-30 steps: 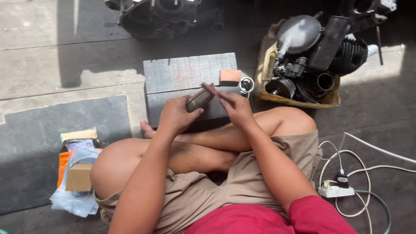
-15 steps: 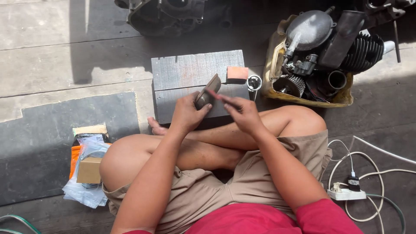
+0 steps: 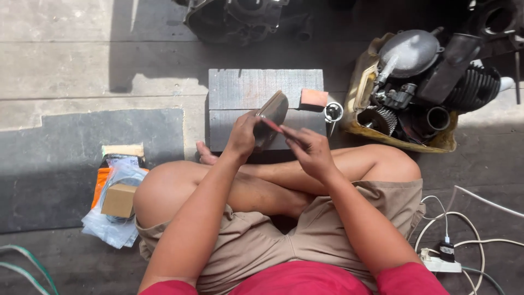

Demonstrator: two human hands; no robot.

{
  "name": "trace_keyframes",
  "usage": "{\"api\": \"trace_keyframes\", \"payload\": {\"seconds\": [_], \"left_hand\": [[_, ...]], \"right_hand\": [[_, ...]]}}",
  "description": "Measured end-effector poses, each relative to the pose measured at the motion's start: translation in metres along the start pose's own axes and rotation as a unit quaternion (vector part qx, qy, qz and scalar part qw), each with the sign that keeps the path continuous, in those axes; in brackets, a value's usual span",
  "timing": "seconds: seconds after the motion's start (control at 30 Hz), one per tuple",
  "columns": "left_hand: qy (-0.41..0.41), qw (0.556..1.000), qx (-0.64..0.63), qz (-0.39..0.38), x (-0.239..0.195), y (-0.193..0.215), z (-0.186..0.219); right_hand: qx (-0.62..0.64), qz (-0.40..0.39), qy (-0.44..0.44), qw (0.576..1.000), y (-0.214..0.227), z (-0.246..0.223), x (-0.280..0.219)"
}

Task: Sanding a metal piston component by hand using sandpaper to refine its surface.

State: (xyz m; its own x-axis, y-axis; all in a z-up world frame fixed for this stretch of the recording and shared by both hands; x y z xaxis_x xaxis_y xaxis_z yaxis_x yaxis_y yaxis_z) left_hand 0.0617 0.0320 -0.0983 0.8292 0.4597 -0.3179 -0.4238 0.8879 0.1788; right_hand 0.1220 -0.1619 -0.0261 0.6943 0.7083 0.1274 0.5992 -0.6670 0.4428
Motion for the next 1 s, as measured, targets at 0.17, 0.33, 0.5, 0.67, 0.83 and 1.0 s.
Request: {"api": "trace_keyframes", "payload": {"seconds": [0.17,0.33,0.5,0.67,0.83,1.0], "left_hand": [[0.130,0.985,-0.106,0.031,-0.043,0.002,0.050],[0.132,0.978,-0.159,0.020,-0.047,0.000,0.062],[0.088,0.969,-0.225,-0.039,-0.015,-0.003,0.002],[0.067,0.970,-0.206,-0.108,-0.039,-0.012,0.060],[0.048,0.973,-0.184,-0.133,-0.035,-0.019,0.050],[0.043,0.973,-0.177,-0.139,-0.046,-0.017,0.087]], "right_hand": [[0.015,0.046,0.005,0.999,0.001,0.014,0.007],[-0.019,0.024,0.058,0.998,0.003,0.000,0.009],[-0.200,-0.070,0.184,0.960,0.006,-0.069,-0.002],[-0.311,-0.045,0.263,0.912,0.021,-0.038,0.010],[-0.316,-0.039,0.293,0.902,0.033,-0.038,0.012],[-0.289,-0.041,0.291,0.911,0.020,-0.087,0.010]]}}
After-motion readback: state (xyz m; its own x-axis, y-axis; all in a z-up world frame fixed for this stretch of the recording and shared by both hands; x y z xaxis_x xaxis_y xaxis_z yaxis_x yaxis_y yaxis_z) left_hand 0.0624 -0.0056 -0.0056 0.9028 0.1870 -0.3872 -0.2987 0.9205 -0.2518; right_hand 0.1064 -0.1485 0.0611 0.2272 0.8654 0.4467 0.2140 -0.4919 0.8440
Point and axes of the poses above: each hand's wrist, its own x-axis towards the middle knuckle, its own y-axis out of the back of the hand, z = x × y, the point moved 7 cm from there along x, towards the middle knuckle, and after that the axes turned 7 degrees about x, right-handed, at the moved point
